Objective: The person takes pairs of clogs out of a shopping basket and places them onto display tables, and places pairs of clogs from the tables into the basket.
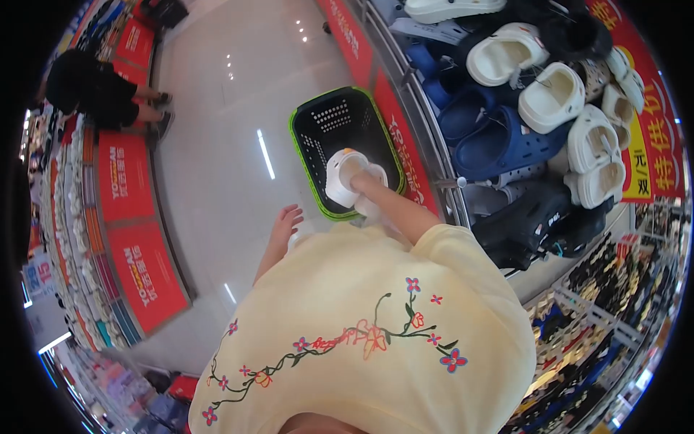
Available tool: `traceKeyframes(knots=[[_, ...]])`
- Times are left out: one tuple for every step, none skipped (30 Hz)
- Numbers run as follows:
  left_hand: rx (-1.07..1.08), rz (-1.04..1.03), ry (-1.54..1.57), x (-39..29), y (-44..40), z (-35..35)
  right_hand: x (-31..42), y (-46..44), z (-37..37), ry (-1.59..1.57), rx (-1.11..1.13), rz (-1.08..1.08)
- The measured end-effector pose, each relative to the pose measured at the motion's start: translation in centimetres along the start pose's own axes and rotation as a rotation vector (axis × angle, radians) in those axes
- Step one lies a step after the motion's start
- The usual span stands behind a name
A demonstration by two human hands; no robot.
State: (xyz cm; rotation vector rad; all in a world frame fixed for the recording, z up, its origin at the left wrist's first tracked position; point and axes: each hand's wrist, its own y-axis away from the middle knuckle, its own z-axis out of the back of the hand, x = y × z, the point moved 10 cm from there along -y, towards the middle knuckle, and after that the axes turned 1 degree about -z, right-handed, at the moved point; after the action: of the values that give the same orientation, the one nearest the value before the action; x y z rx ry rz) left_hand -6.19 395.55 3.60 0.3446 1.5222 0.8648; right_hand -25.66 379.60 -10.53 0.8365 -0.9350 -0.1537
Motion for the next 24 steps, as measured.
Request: traceKeyframes(knots=[[-0.030, 0.012, -0.045, 1.2, 0.0, 0.9, 1.0, 0.0, 0.1, 0.126, 0.003, 0.071], [-0.059, 0.023, -0.093, 2.6, -0.1, 1.6, 2.0, 0.1, 0.2, 0.252, -0.002, 0.143], [-0.077, 0.063, -0.061, 4.6, -0.4, 2.1, 3.2, 0.3, 0.4, 0.364, 0.003, 0.243], [-0.093, 0.103, -0.030, 7.3, -0.7, 2.6, 4.3, 0.4, 0.2, 0.474, 0.007, 0.344], [-0.107, 0.143, 0.001, 9.5, -0.7, 2.9, 3.5, -0.8, 1.2, 0.422, -0.105, 0.274], [-0.090, 0.158, -0.069, 10.7, -0.6, 3.0, 3.3, -1.2, 1.5, 0.395, -0.133, 0.276], [-0.072, 0.173, -0.139, 11.7, -0.5, 3.0, 3.1, -1.6, 2.0, 0.367, -0.163, 0.278], [-0.051, 0.188, -0.210, 12.8, -0.4, 3.1, 2.8, -1.8, 2.5, 0.338, -0.194, 0.279], [-0.082, 0.175, -0.165, 14.2, -0.8, 3.8, 2.1, -2.4, 2.4, 0.317, -0.172, 0.242], [-0.110, 0.161, -0.121, 16.2, -1.6, 4.6, 1.6, -2.3, 2.0, 0.326, -0.120, 0.241], [-0.138, 0.147, -0.076, 17.9, -2.4, 5.5, 1.2, -2.1, 1.7, 0.335, -0.071, 0.240], [-0.102, 0.168, -0.221, 19.6, -3.3, 6.4, 0.7, -1.9, 1.6, 0.343, -0.025, 0.238], [-0.064, 0.186, -0.368, 21.0, -4.2, 7.4, 0.4, -1.5, 0.6, 0.556, 0.040, 0.348], [-0.026, 0.199, -0.516, 21.5, -4.8, 7.7, -1.5, -1.2, 0.9, 0.425, 0.050, 0.300], [-0.068, 0.244, -0.506, 20.5, -4.1, 7.8, -3.9, -0.7, 1.0, 0.292, 0.059, 0.253], [-0.110, 0.288, -0.497, 18.6, -2.5, 7.6, -6.4, -0.6, 1.3, 0.255, 0.062, 0.221], [-0.152, 0.331, -0.487, 17.3, -1.6, 7.6, -8.4, -0.2, 1.7, 0.219, 0.063, 0.189], [-0.107, 0.308, -0.508, 17.3, -2.3, 7.2, -9.8, 1.2, 2.5, 0.203, 0.079, 0.080], [-0.062, 0.286, -0.531, 17.8, -3.2, 7.0, -10.9, 3.0, 3.4, 0.185, 0.096, -0.031], [-0.008, 0.239, -0.574, 18.3, -4.6, 6.7, -10.9, 5.3, 4.9, 0.103, 0.030, -0.086], [0.044, 0.189, -0.615, 18.8, -6.0, 6.5, -11.3, 7.3, 6.1, 0.020, -0.035, -0.141], [0.107, 0.116, -0.677, 19.4, -7.6, 6.1, -12.4, 7.8, 6.5, 0.040, -0.009, -0.134], [0.122, 0.044, -0.705, 19.5, -8.9, 5.6, -14.3, 7.8, 7.2, 0.060, 0.019, -0.128], [0.136, -0.029, -0.734, 19.6, -10.1, 5.1, -16.2, 7.5, 7.7, 0.080, 0.045, -0.120]])
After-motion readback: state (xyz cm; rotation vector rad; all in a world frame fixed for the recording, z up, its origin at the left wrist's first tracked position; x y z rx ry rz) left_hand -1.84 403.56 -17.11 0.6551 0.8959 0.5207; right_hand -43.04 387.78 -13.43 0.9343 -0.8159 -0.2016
